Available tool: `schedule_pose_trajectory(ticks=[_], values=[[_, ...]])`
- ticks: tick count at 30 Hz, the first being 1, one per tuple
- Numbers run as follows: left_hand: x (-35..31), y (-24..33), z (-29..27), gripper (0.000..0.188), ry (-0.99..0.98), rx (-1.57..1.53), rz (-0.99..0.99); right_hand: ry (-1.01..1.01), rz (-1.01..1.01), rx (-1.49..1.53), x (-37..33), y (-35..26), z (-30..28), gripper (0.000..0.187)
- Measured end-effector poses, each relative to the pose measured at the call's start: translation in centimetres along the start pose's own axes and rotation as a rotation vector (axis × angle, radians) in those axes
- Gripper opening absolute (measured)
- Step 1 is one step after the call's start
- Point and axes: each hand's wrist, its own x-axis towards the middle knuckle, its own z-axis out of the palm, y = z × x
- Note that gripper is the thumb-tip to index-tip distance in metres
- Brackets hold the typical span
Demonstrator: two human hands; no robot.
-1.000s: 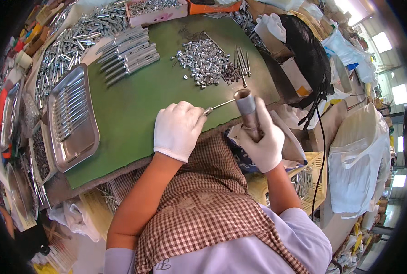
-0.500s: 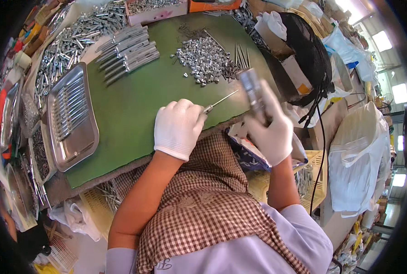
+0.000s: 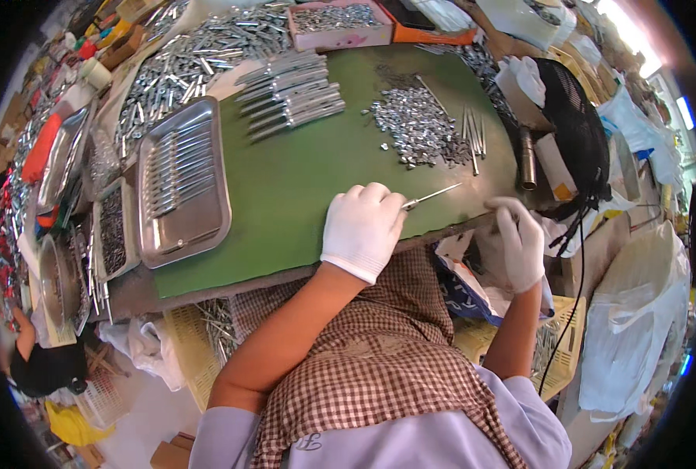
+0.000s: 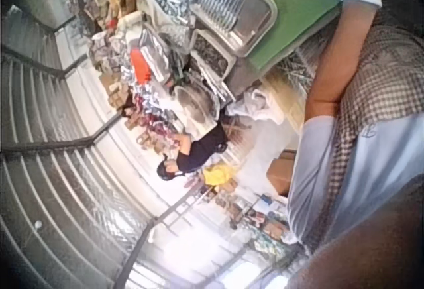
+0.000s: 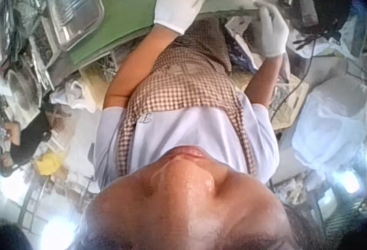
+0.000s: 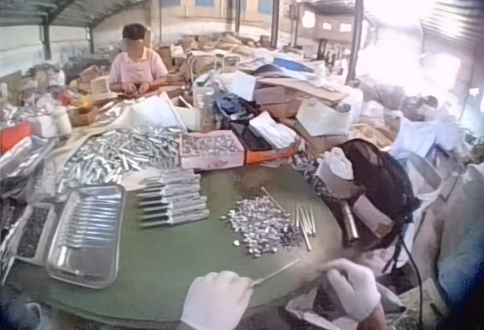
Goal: Manually assembling small metal components by inserting pins or rods into metal housings and adding fasteners.
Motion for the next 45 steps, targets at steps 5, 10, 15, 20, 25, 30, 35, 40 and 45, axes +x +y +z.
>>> schedule_pose_trajectory(ticks=[5,10,15,20,25,30,35,40,45], values=[[-0.3,0.0,-0.3,0.009,0.039,0.015,0.002,-0.165,-0.19,-0.293,-1.4,-2.2,3.0,0.028],[-0.9,-0.3,-0.2,0.009,0.046,-0.015,-0.032,-0.156,-0.417,-0.295,1.1,-2.4,7.2,0.025],[-1.5,-0.5,-0.8,0.01,0.043,-0.019,-0.018,-0.215,-0.402,-0.274,1.9,-2.5,7.7,0.016],[-1.0,-1.6,-1.4,0.011,0.015,0.109,-0.059,-0.024,-0.365,-0.242,1.4,-2.0,6.6,0.016],[-2.4,-3.6,-3.8,0.01,0.028,0.061,-0.098,0.013,-0.014,-0.089,-0.9,1.2,2.8,0.016],[-2.4,-3.5,-3.6,0.013,0.046,0.073,-0.072,0.089,0.027,-0.053,-2.8,2.2,1.6,0.016],[-1.8,-2.8,-4.4,0.014,-0.03,0.114,-0.076,0.036,-0.078,-0.063,-1.9,0.1,3.2,0.016],[-1.0,-2.3,-4.3,0.014,-0.049,0.183,0.016,0.012,-0.142,-0.046,-1.2,-1.4,4.6,0.016],[-0.8,-2.2,-4.4,0.007,-0.069,0.189,0.054,-0.047,-0.251,-0.07,-0.1,-2.7,5.9,0.024]])
